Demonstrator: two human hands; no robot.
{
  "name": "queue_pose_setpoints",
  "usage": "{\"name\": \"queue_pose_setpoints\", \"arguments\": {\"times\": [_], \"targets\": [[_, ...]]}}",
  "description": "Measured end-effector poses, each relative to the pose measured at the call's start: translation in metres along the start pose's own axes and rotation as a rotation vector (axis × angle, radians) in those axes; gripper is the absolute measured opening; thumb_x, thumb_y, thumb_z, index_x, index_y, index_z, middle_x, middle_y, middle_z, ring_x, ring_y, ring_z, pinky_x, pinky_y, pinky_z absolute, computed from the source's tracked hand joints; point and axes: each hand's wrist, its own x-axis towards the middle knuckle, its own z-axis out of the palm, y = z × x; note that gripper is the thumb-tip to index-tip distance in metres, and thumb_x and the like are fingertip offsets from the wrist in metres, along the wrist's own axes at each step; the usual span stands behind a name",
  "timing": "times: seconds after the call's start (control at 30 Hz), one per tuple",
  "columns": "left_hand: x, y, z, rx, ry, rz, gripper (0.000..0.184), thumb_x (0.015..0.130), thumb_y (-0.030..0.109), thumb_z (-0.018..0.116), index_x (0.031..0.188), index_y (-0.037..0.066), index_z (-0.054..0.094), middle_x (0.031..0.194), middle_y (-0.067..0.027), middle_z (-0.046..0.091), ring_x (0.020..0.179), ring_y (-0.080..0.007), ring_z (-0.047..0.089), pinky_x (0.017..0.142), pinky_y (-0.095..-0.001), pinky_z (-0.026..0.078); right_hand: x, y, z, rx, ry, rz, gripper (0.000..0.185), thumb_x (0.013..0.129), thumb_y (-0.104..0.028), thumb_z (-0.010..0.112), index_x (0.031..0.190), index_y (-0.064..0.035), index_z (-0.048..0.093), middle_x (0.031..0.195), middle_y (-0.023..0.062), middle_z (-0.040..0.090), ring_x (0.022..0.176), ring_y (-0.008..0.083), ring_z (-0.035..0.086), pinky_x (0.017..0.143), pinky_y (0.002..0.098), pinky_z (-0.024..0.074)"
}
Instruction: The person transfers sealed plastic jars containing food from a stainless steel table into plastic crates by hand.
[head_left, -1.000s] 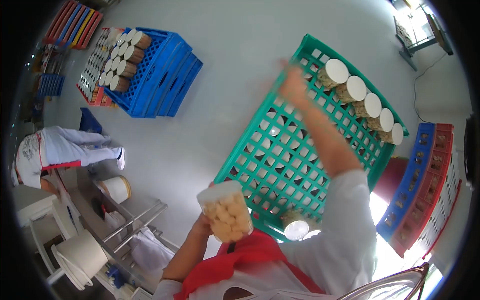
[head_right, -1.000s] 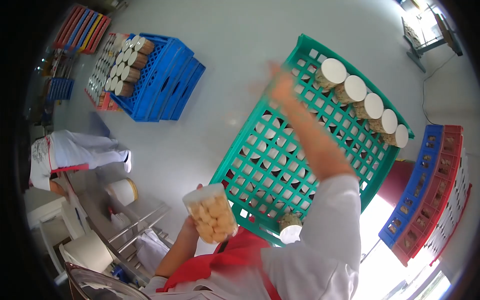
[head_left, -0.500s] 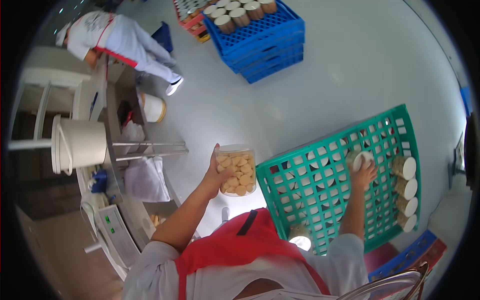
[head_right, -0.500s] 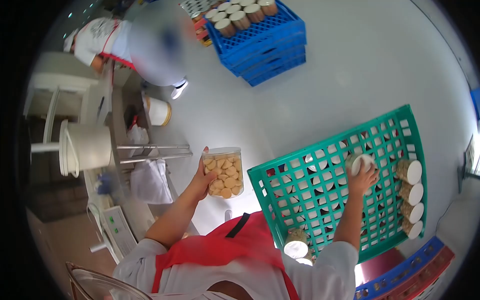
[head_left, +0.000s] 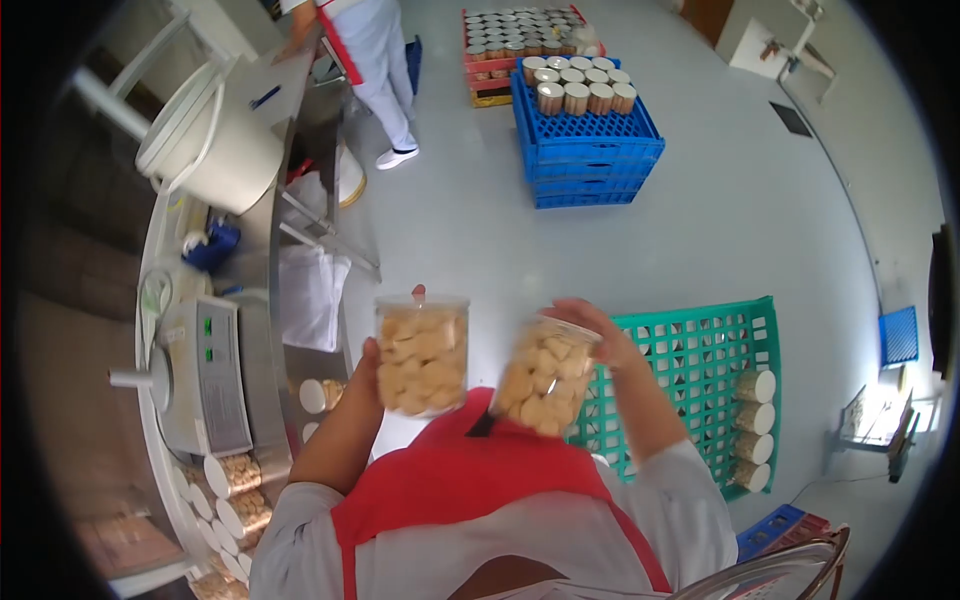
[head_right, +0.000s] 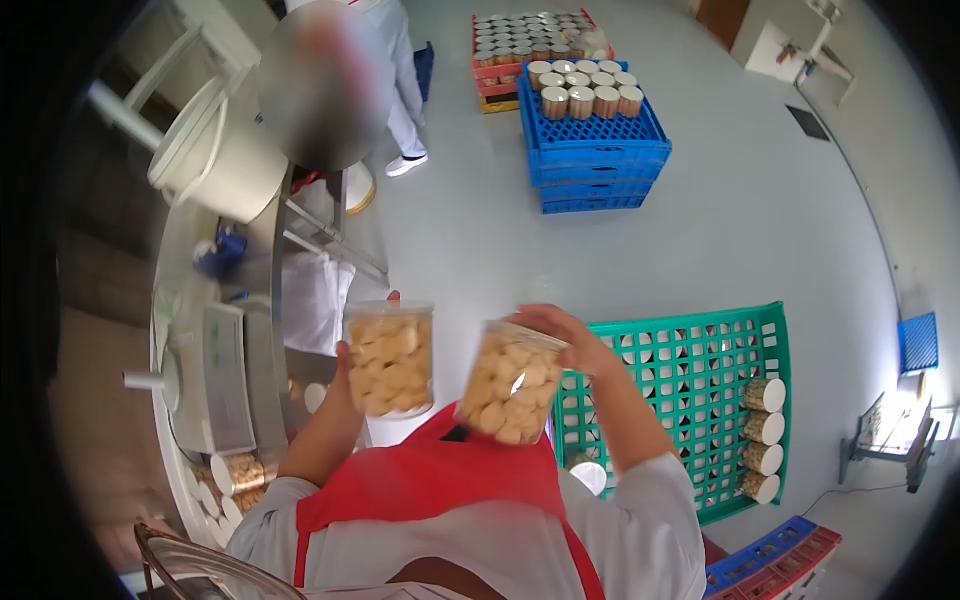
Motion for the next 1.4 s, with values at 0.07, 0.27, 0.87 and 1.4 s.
{"name": "queue_pose_setpoints", "arguments": {"times": [0.07,0.27,0.87,1.4], "targets": [[-0.053,0.007,0.007,-0.062,0.066,0.098,0.097,0.071,0.057,0.063,0.144,0.02,0.01,0.143,-0.0136,0.024,0.128,-0.0306,0.032,0.102,-0.0485,0.033,0.049,0.012,0.086,0.256,-0.135,-0.068,0.11,0.058,-0.067,0.069,0.142,-0.0202,0.016,0.14,0.0182,0.03,0.121,0.0339,0.041,0.102,0.0467,0.0325],[-0.229,0.028,0.029,-0.063,0.455,0.405,0.098,0.071,0.057,0.061,0.144,0.014,0.009,0.142,-0.0154,0.026,0.129,-0.0315,0.031,0.104,-0.0452,0.031,0.09,0.118,0.23,0.721,-0.361,0.312,0.102,0.067,-0.077,0.048,0.144,-0.0245,0.006,0.147,0.0178,0.014,0.135,0.0336,0.017,0.109,0.0479,0.0186],[-0.463,0.17,-0.092,1.263,1.611,1.269,0.103,0.062,0.004,0.078,0.14,0.006,0.011,0.131,-0.0182,0.028,0.122,-0.0322,0.036,0.098,-0.0386,0.038,0.36,0.255,0.51,-0.8,-0.428,-0.634,0.091,0.069,-0.017,0.074,0.138,-0.0031,0.017,0.136,0.0254,0.027,0.126,0.0395,0.031,0.103,0.0432,0.0298],[-0.308,0.059,-0.109,2.098,1.146,1.083,0.075,0.082,0.011,0.06,0.141,0.009,0.014,0.143,-0.0241,0.013,0.13,-0.0412,0.022,0.1,-0.0514,0.028,0.069,0.278,0.073,-1.295,0.028,0.148,0.042,0.082,-0.006,0.047,0.124,-0.0117,0.047,0.132,0.0172,0.04,0.122,0.034,0.04,0.098,0.0408,0.0386]]}}
